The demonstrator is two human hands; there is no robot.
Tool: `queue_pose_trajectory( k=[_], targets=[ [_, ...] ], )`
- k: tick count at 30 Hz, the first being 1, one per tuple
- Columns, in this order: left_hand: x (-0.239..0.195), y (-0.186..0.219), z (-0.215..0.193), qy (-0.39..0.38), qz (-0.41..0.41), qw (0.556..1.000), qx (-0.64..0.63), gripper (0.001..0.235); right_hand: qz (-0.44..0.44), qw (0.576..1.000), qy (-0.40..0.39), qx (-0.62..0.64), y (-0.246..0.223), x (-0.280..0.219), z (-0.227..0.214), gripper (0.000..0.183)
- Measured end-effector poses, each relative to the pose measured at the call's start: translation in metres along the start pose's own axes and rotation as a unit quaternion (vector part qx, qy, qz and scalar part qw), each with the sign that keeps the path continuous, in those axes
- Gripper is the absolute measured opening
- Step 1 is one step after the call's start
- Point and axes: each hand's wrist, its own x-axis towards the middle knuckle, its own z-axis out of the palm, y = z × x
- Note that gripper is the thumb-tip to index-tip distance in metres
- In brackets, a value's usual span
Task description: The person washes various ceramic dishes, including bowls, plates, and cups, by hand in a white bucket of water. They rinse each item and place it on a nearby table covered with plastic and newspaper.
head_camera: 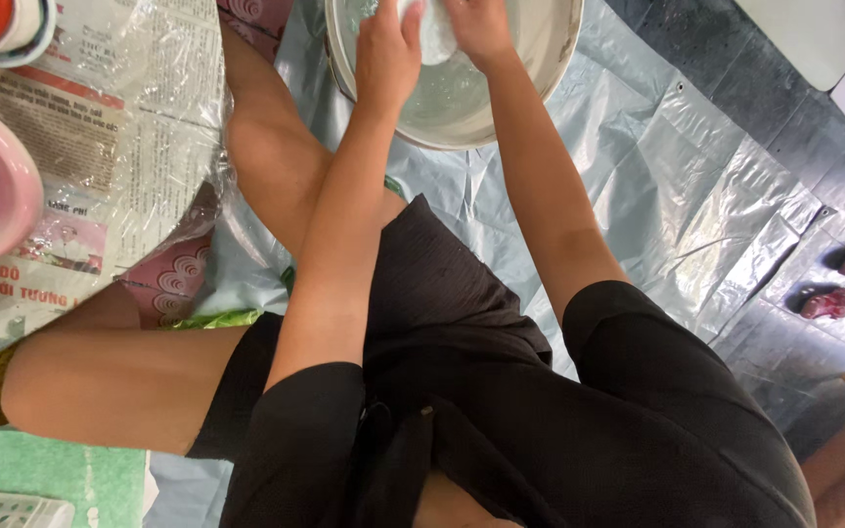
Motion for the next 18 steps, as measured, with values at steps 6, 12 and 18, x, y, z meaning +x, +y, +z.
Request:
queue_pose_trajectory(
  k=[6,12,18],
  targets=[
    [0.001,0.014,-0.017,-0.160,-0.112,0.953,-0.231,0.044,0.080,0.962,-0.105,0.240,-0.052,-0.026,-0.031,0.022],
    [-0.005,0.018,-0.022,0.010,0.278,0.955,-0.103,0.052,0.013,0.994,0.026,0.108,-0.091,-0.045,-0.002,0.020],
    [-0.002,0.014,-0.020,-0.195,-0.115,0.956,-0.187,0.038,0.066,0.991,0.021,0.117,-0.109,-0.053,-0.002,0.028]
  ],
)
